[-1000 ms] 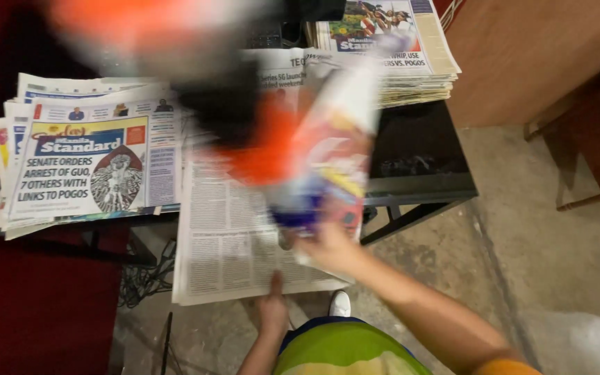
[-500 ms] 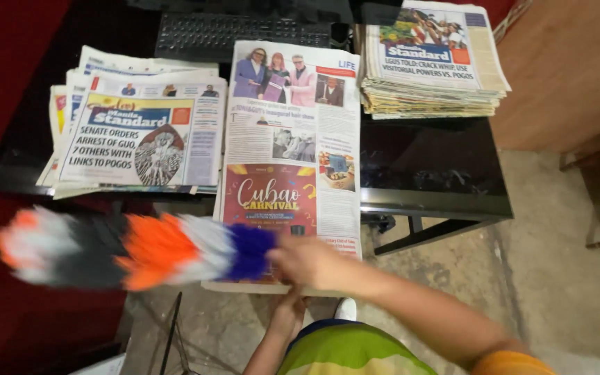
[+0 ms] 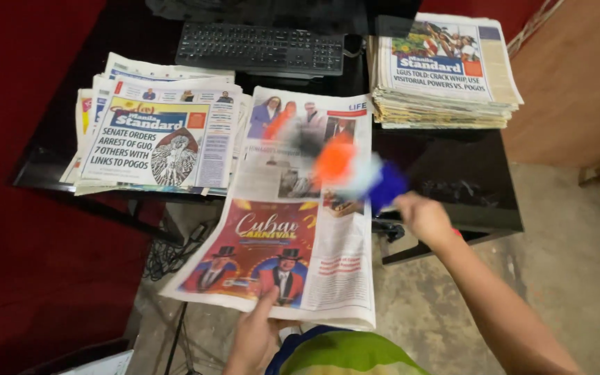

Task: Dusting and flipping through the pages of multiple stacks of newspapers using a duster.

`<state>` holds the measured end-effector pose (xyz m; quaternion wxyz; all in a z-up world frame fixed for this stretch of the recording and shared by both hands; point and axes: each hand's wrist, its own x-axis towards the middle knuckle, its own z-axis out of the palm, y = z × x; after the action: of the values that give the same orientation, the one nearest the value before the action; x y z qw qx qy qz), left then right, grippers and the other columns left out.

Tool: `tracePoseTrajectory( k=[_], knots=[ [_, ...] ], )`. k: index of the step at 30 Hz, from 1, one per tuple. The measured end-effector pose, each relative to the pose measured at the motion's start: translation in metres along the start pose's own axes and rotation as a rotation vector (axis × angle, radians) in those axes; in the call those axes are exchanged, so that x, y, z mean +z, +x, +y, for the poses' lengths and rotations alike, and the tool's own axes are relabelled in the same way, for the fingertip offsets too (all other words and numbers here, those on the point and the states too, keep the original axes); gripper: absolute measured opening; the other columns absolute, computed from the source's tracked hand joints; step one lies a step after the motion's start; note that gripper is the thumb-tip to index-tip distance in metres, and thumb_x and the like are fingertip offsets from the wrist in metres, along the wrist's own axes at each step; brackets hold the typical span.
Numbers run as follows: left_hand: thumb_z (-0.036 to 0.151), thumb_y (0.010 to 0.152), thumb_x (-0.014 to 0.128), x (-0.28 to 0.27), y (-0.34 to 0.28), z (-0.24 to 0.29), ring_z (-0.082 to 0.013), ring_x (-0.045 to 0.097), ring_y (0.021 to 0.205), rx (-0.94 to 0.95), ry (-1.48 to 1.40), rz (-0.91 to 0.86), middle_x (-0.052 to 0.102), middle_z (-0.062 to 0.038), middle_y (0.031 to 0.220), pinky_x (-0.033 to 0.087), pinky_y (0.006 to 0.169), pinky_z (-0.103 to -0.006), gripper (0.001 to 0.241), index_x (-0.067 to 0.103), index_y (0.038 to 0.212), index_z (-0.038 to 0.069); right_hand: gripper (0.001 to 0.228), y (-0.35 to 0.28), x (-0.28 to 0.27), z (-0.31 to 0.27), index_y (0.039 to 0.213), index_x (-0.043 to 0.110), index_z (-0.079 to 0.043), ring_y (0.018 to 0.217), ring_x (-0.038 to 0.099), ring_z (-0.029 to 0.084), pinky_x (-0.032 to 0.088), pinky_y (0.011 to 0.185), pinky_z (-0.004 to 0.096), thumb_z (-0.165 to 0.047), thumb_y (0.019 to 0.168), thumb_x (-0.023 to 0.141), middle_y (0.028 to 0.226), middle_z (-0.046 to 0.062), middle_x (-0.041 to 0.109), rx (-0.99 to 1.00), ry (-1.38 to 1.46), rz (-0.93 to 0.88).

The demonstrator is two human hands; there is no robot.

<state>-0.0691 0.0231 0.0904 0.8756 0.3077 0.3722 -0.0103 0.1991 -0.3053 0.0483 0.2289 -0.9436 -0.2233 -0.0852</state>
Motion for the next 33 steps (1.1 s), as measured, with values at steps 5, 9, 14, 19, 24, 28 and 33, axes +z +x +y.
tracePoseTrajectory(
  k=[5,9,14,19,24,28,33],
  knots=[
    [0.007,0.096,0.063,-0.004,-0.014,0.040,-0.0273,0.064,0.082,0.059,0.092,0.101,0.071,-0.023,0.104,0.049,0.066,-0.0346,0.032,0.068,0.117,-0.016,0.034,0.008,0.010,0.010,0.089,0.066,-0.014,0.070,0.065,0.044,0.053,0.065,0.053,-0.041,0.104,0.051,0.080,0.015,0.070,0.150,-0.282,0.056],
    [0.003,0.096,0.058,0.029,-0.013,0.071,-0.0266,0.067,0.093,0.258,0.057,-0.122,0.073,-0.019,0.109,0.051,0.081,-0.0370,0.026,0.069,0.116,-0.009,0.032,-0.002,0.013,0.007,0.095,0.072,-0.014,0.068,0.066,0.044,0.053,0.063,0.050,-0.040,0.101,0.055,0.079,0.016,0.073,0.185,-0.196,0.013],
    [0.031,0.098,0.050,0.143,0.023,0.102,-0.0304,0.065,0.117,0.485,0.375,-0.635,0.062,-0.020,0.134,0.046,0.106,-0.0466,0.054,0.049,0.139,-0.006,0.043,-0.027,-0.008,0.004,0.086,0.066,-0.003,0.067,0.060,0.032,0.051,0.065,0.042,-0.036,0.109,0.051,0.075,0.015,0.067,0.498,0.154,0.082],
    [0.040,0.070,0.078,0.183,0.081,0.063,-0.0315,0.037,0.148,1.035,1.575,-0.585,0.047,-0.011,0.154,0.009,0.122,-0.0688,0.078,0.051,0.137,0.011,0.052,-0.076,-0.014,0.001,0.077,0.055,-0.013,0.042,0.032,0.009,0.027,0.038,0.025,-0.049,0.113,0.044,0.056,-0.003,0.042,0.822,0.980,0.419],
    [0.041,0.092,0.066,0.118,0.196,-0.012,-0.0353,0.015,0.158,1.100,2.265,-0.629,0.017,-0.017,0.169,0.018,0.121,-0.0714,0.089,0.019,0.164,0.018,0.047,-0.121,-0.027,-0.007,0.079,0.047,-0.015,0.039,0.028,0.004,0.022,0.033,0.019,-0.042,0.117,0.037,0.057,-0.008,0.027,0.864,0.970,0.473],
    [0.019,0.095,0.050,0.127,0.177,0.004,-0.0265,0.054,0.138,1.583,1.930,-0.515,0.059,-0.009,0.148,0.042,0.110,-0.0434,0.048,0.055,0.141,0.007,0.044,-0.167,-0.006,0.046,0.086,0.053,-0.012,0.046,0.031,0.008,0.023,0.041,0.024,-0.040,0.118,0.043,0.060,-0.003,0.039,0.844,1.146,0.466],
    [0.032,0.108,0.045,0.155,0.113,0.130,-0.0211,0.053,0.062,1.126,0.990,0.044,0.056,-0.008,0.071,0.046,0.054,-0.0384,0.042,0.060,0.082,0.002,0.049,-0.172,-0.019,0.024,0.086,0.047,-0.013,0.052,0.032,0.007,0.025,0.045,0.021,-0.043,0.124,0.041,0.067,-0.001,0.040,0.874,1.084,0.621]
  ],
)
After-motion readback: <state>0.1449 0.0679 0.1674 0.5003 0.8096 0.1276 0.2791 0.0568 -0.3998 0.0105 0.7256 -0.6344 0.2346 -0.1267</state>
